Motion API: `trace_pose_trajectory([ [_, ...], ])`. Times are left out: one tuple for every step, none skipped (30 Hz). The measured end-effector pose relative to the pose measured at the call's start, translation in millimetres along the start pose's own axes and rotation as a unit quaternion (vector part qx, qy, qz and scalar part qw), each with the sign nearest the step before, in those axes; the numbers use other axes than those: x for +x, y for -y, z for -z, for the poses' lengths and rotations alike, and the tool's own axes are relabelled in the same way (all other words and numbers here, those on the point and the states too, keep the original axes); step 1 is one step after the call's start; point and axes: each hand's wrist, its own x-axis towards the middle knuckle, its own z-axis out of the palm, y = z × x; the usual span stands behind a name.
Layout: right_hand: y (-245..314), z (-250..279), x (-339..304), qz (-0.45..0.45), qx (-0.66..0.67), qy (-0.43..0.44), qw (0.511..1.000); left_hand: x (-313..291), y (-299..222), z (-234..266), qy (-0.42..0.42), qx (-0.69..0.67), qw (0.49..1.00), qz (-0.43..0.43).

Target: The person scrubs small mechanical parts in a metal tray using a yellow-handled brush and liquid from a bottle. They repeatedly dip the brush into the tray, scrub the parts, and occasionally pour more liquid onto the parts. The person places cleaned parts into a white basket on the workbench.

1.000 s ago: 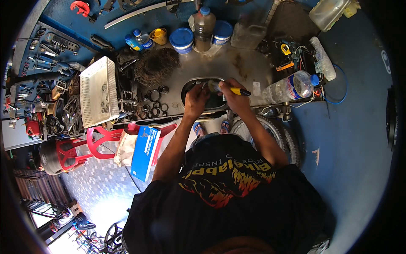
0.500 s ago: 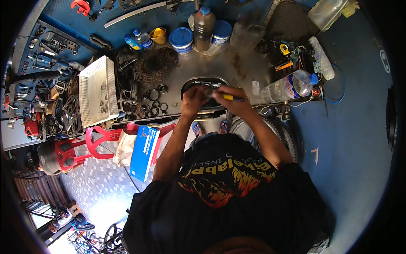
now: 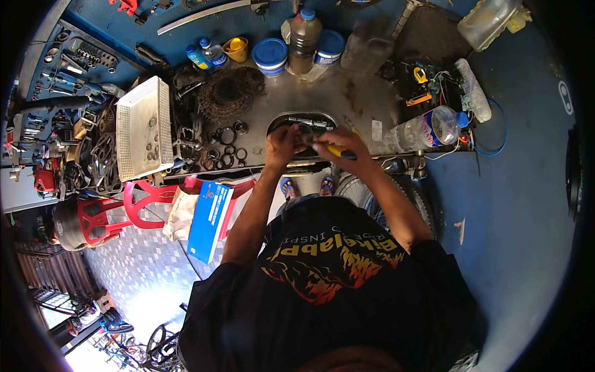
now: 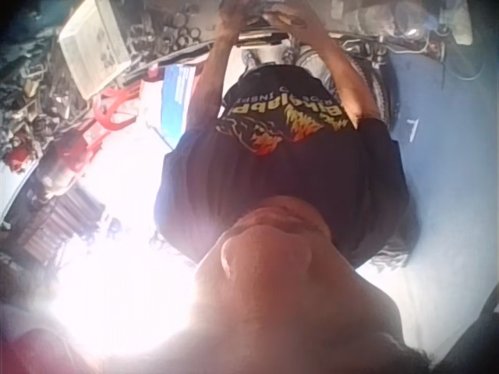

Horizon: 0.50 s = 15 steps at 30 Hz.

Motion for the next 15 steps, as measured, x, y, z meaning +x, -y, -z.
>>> trace_pose_trajectory([
  [0, 1, 1, -0.03, -0.005, -0.006, 1.0, 1, -1, 0, -0.007, 0.037, 0.999, 0.002],
  [0, 2, 1, -0.045, -0.008, -0.014, 0.999, 2, -1, 0, 0.008, 0.028, 1.0, 0.001],
  [-1, 4, 2, -0.053, -0.008, -0.001, 0.999, 2, -1, -1, 0.009, 0.022, 1.0, 0.007],
  [-5, 4, 5, -0.002, -0.019, -0.07, 0.997, 1, -1, -1, 0.018, 0.011, 1.0, 0.013],
  [-9, 7, 4, 0.002, -0.025, -0.064, 0.998, 1, 0, -1, 0.002, 0.009, 1.0, 0.021],
  [-12, 8, 4, 0.004, -0.029, -0.059, 0.998, 1, 0, -1, -0.005, 0.004, 0.999, 0.034],
  [-16, 8, 2, 0.001, -0.026, -0.07, 0.997, 0, 1, 0, -0.011, -0.004, 0.999, 0.045],
  [-18, 9, -2, -0.039, -0.03, -0.008, 0.999, 1, 2, 2, 0.002, -0.01, 0.999, 0.043],
  [-21, 7, -6, -0.04, -0.064, 0.019, 0.997, 3, 3, 4, 0.015, -0.022, 0.999, 0.038],
  [-23, 4, -11, -0.038, -0.095, 0.033, 0.994, 5, 5, 5, 0.027, -0.035, 0.998, 0.033],
  [-24, 2, -14, -0.027, -0.116, 0.058, 0.991, 6, 7, 8, 0.051, -0.03, 0.998, 0.01],
  [-26, -1, -15, -0.014, -0.146, 0.064, 0.987, 7, 10, 11, 0.074, -0.025, 0.997, -0.014],
  [-27, -3, -15, -0.047, -0.145, 0.04, 0.988, 8, 12, 14, 0.097, -0.019, 0.994, -0.037],
  [-27, -5, -14, -0.077, -0.137, 0.033, 0.987, 8, 15, 17, 0.096, -0.017, 0.995, -0.037],
  [-27, -7, -10, -0.134, -0.135, 0.029, 0.981, 8, 17, 20, 0.095, -0.015, 0.995, -0.036],
])
